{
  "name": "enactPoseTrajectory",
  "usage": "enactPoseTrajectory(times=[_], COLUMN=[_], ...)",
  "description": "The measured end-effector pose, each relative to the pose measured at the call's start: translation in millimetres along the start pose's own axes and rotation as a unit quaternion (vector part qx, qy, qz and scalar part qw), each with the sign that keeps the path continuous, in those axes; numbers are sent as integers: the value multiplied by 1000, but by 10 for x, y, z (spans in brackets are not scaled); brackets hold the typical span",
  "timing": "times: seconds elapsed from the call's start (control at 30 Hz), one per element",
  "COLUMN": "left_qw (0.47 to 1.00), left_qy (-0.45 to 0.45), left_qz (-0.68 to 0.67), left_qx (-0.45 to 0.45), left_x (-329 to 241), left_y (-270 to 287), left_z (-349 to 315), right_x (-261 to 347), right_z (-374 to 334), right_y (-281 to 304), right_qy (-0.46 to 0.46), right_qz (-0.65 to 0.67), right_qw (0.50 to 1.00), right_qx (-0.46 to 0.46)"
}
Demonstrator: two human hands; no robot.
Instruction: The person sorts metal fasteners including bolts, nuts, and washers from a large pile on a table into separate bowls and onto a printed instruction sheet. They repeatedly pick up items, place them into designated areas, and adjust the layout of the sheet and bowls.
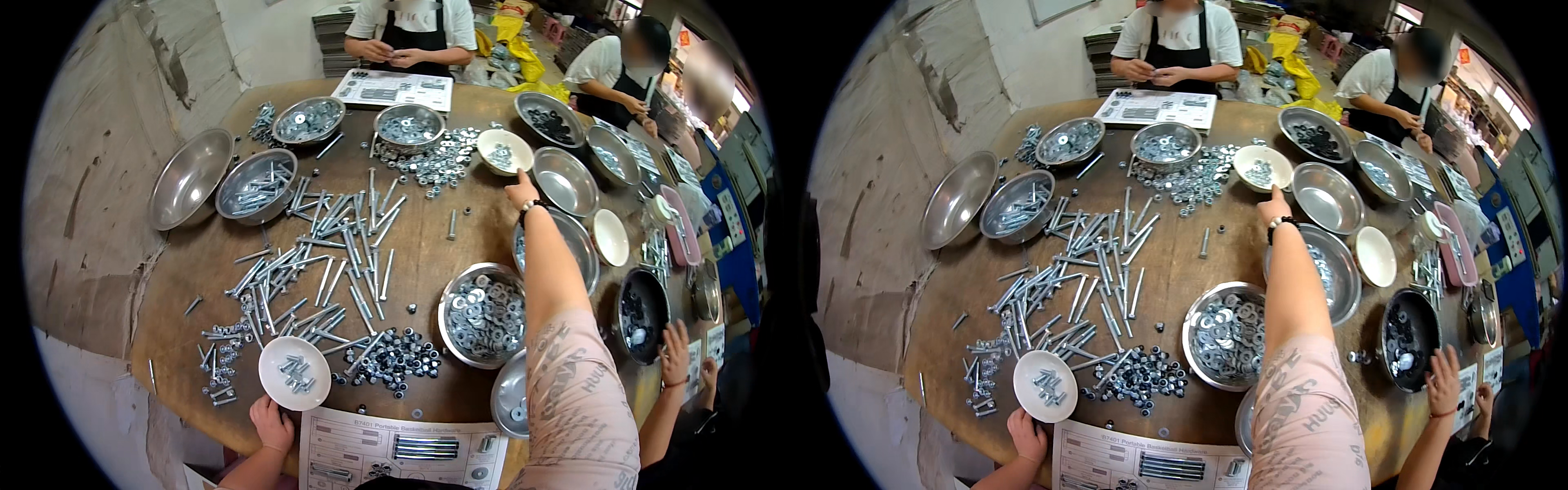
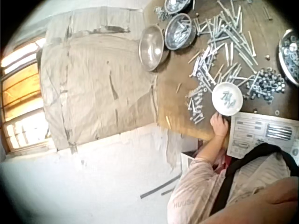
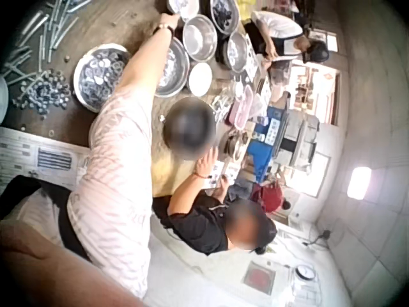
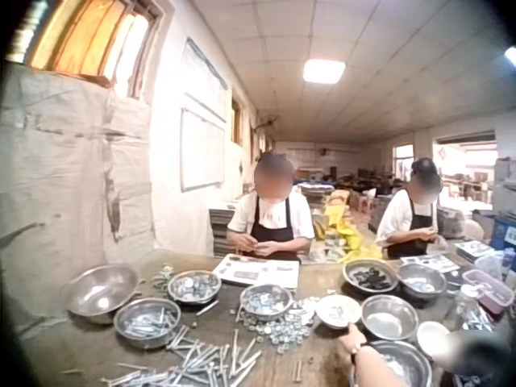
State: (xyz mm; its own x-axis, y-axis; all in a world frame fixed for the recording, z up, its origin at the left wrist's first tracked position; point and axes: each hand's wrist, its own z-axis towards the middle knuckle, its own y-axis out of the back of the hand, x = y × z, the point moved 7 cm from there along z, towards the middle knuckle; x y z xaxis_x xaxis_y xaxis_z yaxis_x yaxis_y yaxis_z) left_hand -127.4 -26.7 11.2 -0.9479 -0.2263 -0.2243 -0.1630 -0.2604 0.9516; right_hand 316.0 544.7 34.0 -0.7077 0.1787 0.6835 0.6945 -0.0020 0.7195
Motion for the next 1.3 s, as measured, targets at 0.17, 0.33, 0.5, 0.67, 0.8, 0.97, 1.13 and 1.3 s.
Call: enactPoseTrajectory(times=[0.17,0.33,0.5,0.67,0.8,0.97,1.13,1.3], left_qw=[1000,999,1000,1000,1000,1000,1000,1000], left_qy=[-1,12,-2,2,9,-7,-6,-5], left_qz=[1,-9,-7,-12,-12,-13,-5,-5], left_qx=[6,28,21,21,15,11,-2,2], left_x=[-38,-31,-31,-31,-44,-65,-73,-43], left_y=[32,30,36,19,32,63,70,33], left_z=[66,69,103,81,77,123,112,66], right_x=[150,172,-81,255,455,-83,140,116], right_z=[55,243,436,93,-300,202,51,-294], right_y=[-67,-230,-289,-62,77,-219,-316,37], right_qy=[27,22,29,20,-4,-50,23,-35], right_qz=[-96,-142,-123,-158,-131,-32,-172,-93], right_qw=[995,990,992,980,978,997,985,990], right_qx=[-2,-9,-25,-124,-163,-55,1,-97])
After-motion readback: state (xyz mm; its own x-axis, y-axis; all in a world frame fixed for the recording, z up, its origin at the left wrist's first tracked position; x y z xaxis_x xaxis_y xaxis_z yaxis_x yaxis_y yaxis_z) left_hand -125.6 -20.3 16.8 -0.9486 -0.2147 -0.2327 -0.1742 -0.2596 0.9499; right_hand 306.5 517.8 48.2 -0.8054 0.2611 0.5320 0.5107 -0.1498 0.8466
